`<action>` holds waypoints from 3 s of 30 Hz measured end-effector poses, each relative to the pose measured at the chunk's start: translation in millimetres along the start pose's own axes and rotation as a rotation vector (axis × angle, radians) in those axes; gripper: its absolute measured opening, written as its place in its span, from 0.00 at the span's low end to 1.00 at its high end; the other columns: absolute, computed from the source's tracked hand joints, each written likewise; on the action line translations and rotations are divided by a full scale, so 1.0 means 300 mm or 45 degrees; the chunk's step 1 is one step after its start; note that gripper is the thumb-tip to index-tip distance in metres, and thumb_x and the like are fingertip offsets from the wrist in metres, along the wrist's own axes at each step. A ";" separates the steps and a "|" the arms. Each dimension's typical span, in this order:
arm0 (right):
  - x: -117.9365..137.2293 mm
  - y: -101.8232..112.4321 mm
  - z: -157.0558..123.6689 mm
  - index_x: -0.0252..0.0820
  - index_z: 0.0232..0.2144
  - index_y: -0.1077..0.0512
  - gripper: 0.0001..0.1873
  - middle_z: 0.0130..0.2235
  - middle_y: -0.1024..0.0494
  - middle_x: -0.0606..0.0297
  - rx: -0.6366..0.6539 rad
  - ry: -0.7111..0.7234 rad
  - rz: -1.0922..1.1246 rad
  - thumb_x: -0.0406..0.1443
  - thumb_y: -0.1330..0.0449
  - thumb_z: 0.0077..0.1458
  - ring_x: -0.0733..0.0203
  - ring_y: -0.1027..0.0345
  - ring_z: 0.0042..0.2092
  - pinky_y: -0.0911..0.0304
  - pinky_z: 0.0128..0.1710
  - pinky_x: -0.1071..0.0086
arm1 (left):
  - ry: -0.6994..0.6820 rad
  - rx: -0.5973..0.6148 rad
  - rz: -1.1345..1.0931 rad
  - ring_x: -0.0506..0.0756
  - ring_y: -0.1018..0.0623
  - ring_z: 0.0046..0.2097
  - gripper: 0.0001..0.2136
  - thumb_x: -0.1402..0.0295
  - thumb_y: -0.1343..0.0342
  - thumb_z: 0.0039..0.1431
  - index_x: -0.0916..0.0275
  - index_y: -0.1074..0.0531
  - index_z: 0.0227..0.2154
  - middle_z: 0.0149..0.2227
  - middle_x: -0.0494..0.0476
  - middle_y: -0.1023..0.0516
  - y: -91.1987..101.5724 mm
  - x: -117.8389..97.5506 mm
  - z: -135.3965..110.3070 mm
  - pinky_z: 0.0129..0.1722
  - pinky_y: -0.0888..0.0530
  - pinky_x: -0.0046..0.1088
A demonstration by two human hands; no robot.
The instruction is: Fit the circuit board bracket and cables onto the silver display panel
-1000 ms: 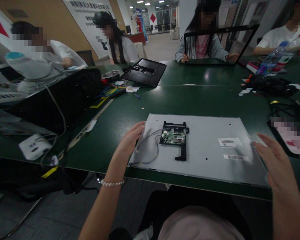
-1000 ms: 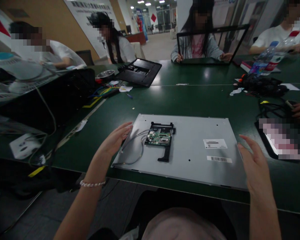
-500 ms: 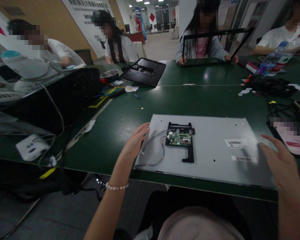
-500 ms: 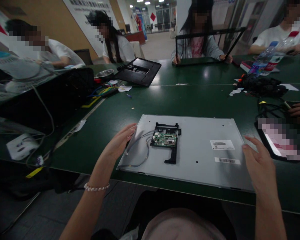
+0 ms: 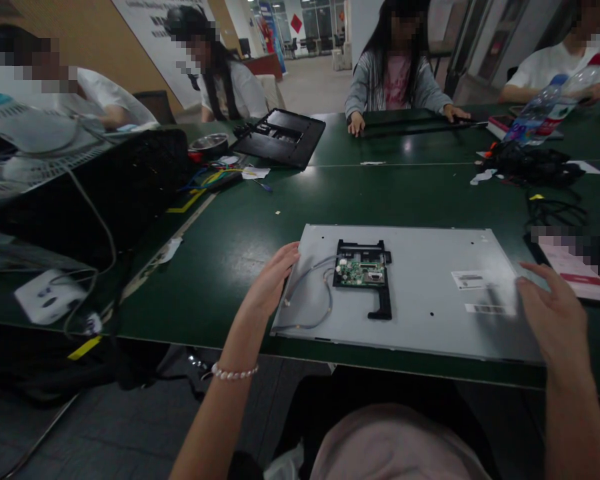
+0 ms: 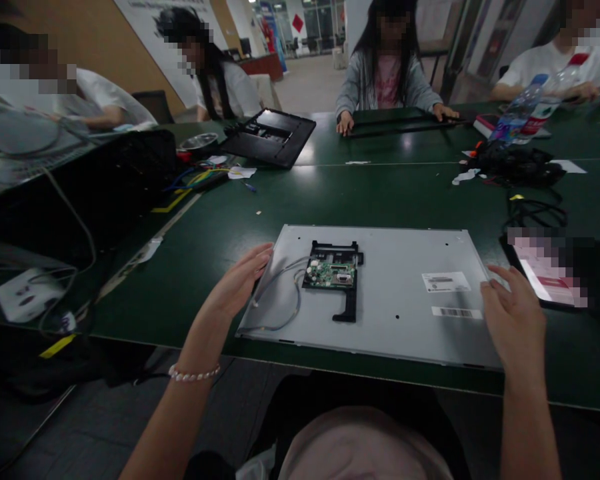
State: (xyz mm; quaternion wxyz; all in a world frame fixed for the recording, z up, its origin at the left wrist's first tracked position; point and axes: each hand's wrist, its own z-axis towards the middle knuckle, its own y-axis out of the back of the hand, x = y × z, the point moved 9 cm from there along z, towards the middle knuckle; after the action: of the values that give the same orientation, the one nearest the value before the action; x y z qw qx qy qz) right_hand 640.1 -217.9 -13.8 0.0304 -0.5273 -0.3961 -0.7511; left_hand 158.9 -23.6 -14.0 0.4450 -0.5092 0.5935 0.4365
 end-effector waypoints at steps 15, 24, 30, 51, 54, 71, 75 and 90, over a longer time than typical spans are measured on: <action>0.036 -0.043 -0.004 0.42 0.54 0.28 0.24 0.62 0.32 0.52 -0.046 0.423 -0.248 0.42 0.45 0.56 0.44 0.45 0.66 0.50 0.64 0.46 | -0.070 -0.096 0.237 0.66 0.36 0.63 0.23 0.62 0.43 0.56 0.56 0.33 0.56 0.59 0.61 0.32 -0.058 0.013 -0.016 0.60 0.37 0.40; 0.230 -0.251 -0.169 0.45 0.58 0.32 0.26 0.62 0.31 0.55 0.464 0.556 -0.004 0.45 0.46 0.60 0.47 0.41 0.65 0.46 0.64 0.47 | -0.637 0.258 0.861 0.67 0.49 0.70 0.31 0.61 0.36 0.52 0.56 0.34 0.60 0.68 0.62 0.44 -0.232 -0.089 -0.098 0.68 0.55 0.47; 0.374 -0.399 -0.307 0.50 0.59 0.33 0.26 0.64 0.33 0.61 0.818 0.719 0.079 0.45 0.42 0.59 0.49 0.49 0.69 0.50 0.66 0.47 | -0.582 0.447 0.980 0.72 0.48 0.69 0.37 0.63 0.33 0.44 0.55 0.33 0.61 0.65 0.63 0.39 -0.295 -0.082 -0.097 0.66 0.55 0.55; 0.352 -0.352 -0.307 0.45 0.56 0.32 0.25 0.58 0.26 0.57 0.746 0.809 0.037 0.36 0.41 0.54 0.48 0.34 0.60 0.41 0.62 0.47 | -0.750 0.549 1.274 0.64 0.34 0.62 0.31 0.70 0.42 0.53 0.59 0.39 0.62 0.61 0.63 0.33 -0.468 -0.105 -0.179 0.62 0.37 0.47; 0.324 -0.324 -0.278 0.46 0.56 0.32 0.25 0.57 0.26 0.58 0.734 0.778 0.026 0.35 0.42 0.54 0.49 0.32 0.59 0.40 0.61 0.48 | -0.749 0.502 1.284 0.63 0.33 0.62 0.31 0.69 0.41 0.54 0.60 0.38 0.62 0.60 0.63 0.32 -0.507 -0.092 -0.185 0.62 0.37 0.46; 0.220 -0.291 -0.173 0.46 0.54 0.29 0.23 0.57 0.25 0.58 0.651 0.647 0.070 0.38 0.42 0.55 0.50 0.32 0.59 0.40 0.61 0.51 | -0.815 0.490 1.242 0.62 0.32 0.61 0.30 0.68 0.39 0.54 0.60 0.38 0.61 0.60 0.62 0.31 -0.610 -0.076 -0.148 0.62 0.37 0.44; 0.225 -0.291 -0.170 0.45 0.52 0.28 0.21 0.57 0.25 0.57 0.607 0.681 0.067 0.37 0.43 0.55 0.50 0.32 0.59 0.39 0.61 0.50 | -0.825 0.494 1.229 0.62 0.33 0.62 0.30 0.67 0.38 0.54 0.59 0.38 0.61 0.60 0.62 0.32 -0.609 -0.074 -0.135 0.62 0.38 0.45; 0.246 -0.298 -0.209 0.46 0.48 0.26 0.16 0.55 0.24 0.57 0.532 0.774 0.004 0.42 0.42 0.58 0.48 0.30 0.56 0.39 0.59 0.49 | -0.797 0.545 1.198 0.62 0.33 0.62 0.29 0.66 0.39 0.55 0.58 0.37 0.60 0.61 0.62 0.32 -0.572 -0.085 -0.162 0.62 0.38 0.47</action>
State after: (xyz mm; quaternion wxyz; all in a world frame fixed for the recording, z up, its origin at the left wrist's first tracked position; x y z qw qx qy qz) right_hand 517.9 -168.7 -11.9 0.2548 -0.2629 -0.5132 -0.7763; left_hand 327.5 -82.6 10.6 0.4502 0.0613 0.6705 0.5865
